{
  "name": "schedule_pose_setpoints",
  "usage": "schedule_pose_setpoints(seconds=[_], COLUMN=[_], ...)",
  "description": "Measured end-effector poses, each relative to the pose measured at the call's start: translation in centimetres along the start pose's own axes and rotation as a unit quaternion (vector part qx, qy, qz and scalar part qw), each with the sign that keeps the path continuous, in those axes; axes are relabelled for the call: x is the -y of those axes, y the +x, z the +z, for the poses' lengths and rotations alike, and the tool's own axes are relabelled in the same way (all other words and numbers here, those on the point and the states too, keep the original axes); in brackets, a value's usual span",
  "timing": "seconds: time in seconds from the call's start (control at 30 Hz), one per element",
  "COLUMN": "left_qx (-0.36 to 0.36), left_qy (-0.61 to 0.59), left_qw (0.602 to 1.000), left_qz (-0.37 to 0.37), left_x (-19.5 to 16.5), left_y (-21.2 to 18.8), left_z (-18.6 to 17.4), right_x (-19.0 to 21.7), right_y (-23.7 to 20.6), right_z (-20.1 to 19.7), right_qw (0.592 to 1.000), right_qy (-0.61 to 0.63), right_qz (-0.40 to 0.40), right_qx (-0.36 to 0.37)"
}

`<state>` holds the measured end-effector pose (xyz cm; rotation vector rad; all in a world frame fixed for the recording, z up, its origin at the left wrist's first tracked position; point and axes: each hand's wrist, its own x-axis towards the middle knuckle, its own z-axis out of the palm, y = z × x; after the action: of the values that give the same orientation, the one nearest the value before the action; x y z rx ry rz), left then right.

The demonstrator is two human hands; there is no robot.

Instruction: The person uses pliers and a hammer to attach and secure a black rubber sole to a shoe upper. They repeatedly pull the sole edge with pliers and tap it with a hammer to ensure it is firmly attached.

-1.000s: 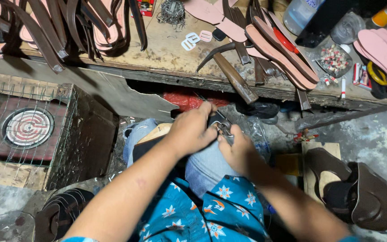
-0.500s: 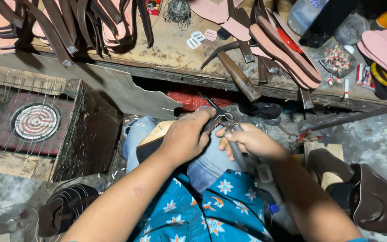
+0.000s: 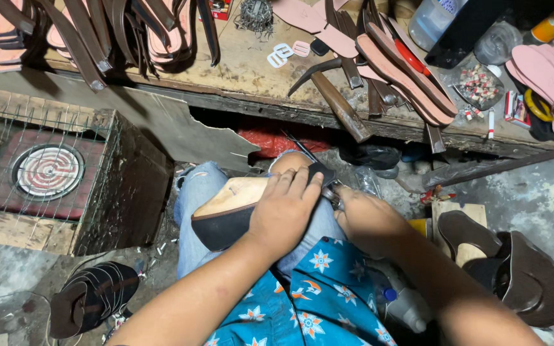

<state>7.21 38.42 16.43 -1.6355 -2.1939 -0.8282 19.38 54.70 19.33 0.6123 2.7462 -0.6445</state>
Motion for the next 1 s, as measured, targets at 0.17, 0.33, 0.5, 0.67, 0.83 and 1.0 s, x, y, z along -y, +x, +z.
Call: schedule_pose_setpoints(seconds=[0.17, 0.33, 0.5, 0.67, 0.83, 1.0], left_qx=[0.072, 0.088, 0.166, 0.057, 0.052, 0.089], left_qy=[-0.147, -0.293, -0.290, -0.240, -0.233, -0.232], left_qw=[0.982, 0.938, 0.923, 0.966, 0.969, 0.963], left_qz=[-0.090, -0.161, -0.193, -0.071, -0.053, -0.107], left_x=[1.6, 5.0, 5.7, 5.0, 5.1, 5.1], left_y=[1.1, 3.6, 4.6, 2.8, 1.8, 2.6], left_z=[-0.3, -0.5, -0.2, 0.0, 0.2, 0.2], right_x=[0.9, 0.3, -2.3, -3.9, -4.2, -2.4], right_y=[0.1, 3.7, 7.1, 7.8, 5.9, 4.9], right_z=[1.5, 5.8, 8.8, 8.1, 4.0, 1.8], right_qw=[0.989, 0.933, 0.905, 0.941, 0.823, 0.992], right_qy=[0.109, 0.217, 0.248, 0.187, 0.543, 0.039], right_qz=[0.073, -0.033, -0.060, -0.048, 0.089, -0.072], right_qx=[-0.063, -0.285, -0.339, -0.278, 0.138, -0.091])
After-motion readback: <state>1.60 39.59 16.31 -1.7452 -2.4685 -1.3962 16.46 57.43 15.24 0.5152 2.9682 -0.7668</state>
